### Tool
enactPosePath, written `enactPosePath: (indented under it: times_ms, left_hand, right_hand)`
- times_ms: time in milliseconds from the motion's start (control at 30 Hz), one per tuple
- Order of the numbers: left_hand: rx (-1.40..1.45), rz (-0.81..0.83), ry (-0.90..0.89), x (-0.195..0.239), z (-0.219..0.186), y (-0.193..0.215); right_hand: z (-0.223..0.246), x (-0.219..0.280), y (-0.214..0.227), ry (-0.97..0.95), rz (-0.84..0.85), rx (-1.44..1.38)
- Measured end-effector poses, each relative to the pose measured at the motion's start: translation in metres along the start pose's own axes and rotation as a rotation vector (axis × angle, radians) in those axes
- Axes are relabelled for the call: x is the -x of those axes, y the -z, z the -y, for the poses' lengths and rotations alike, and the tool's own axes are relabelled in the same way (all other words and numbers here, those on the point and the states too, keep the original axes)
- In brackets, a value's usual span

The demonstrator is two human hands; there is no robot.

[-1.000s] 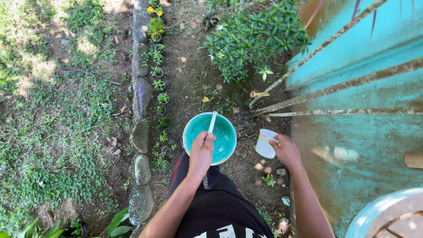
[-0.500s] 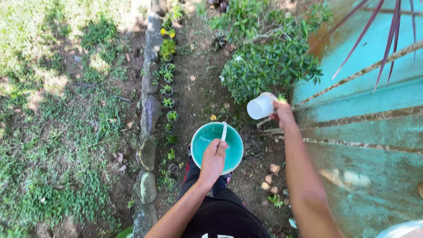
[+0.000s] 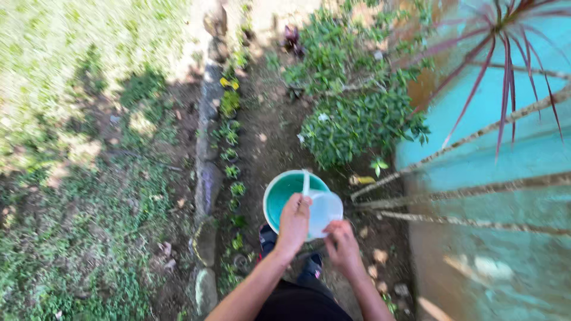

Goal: The person scoops a blue powdered fertilizer from a bucket using a white cup and sprinkles it onto the soil at the base of various plants in a garden bed.

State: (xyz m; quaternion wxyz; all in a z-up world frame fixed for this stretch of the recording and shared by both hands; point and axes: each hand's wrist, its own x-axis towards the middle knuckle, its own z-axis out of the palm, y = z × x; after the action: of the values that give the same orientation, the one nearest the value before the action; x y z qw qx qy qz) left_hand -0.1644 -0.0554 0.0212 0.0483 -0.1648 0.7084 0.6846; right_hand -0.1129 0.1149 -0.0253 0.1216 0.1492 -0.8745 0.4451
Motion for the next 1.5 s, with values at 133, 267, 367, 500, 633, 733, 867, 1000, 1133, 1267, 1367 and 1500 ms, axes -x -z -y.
enactPosePath:
  times_ms: [133,267,367,500,633,733,867,1000,1133,1267,1367,1500]
  left_hand:
    - [-0.061,0.021,-0.061,-0.004,-0.007,-0.001]
    - [0.005,0.022,-0.051,-0.003,-0.007,-0.003]
    - [0.008,0.063,-0.131,-0.005,-0.009,0.000]
    - [-0.025,0.083,0.022,-0.008,-0.012,0.009]
    - [-0.034,0.052,-0.008,-0.026,-0.010,0.033]
    - [-0.147,-0.049,-0.042,-0.046,-0.005,0.067]
    - [-0.189,-0.150,0.072,-0.068,0.017,0.127]
    - [-0.488,-0.262,0.048,-0.078,0.036,0.164]
    - [-0.630,-0.341,-0.338,-0.067,0.031,0.169]
    - [-0.757,-0.336,-0.504,-0.070,0.015,0.190]
    - [-0.654,-0.099,-0.252,-0.074,-0.008,0.221]
    - [-0.923,0.113,0.105,-0.094,-0.037,0.241]
  right_hand:
    - [0.015,-0.019,-0.013,0.040,0.033,0.305]
    - [-0.007,-0.042,-0.027,-0.085,-0.137,0.188]
    - [-0.037,-0.043,-0.035,-0.229,0.053,0.166]
    - [-0.055,-0.040,-0.045,-0.631,0.325,0.214]
    - [-0.032,-0.051,-0.043,-0.551,0.274,0.151]
    - [0.001,-0.069,-0.040,-0.739,0.268,-0.038]
    - [0.032,-0.087,-0.041,-0.915,0.320,-0.115]
    - [0.047,-0.096,-0.046,-0.944,0.284,-0.138]
    - [0.055,-0.106,-0.060,-0.809,0.230,-0.122]
    - [0.077,-0.113,-0.072,-0.936,0.196,-0.192]
    - [0.088,-0.120,-0.087,-0.948,0.192,-0.192]
    - [0.101,-0.130,-0.104,-0.199,0.016,-0.044]
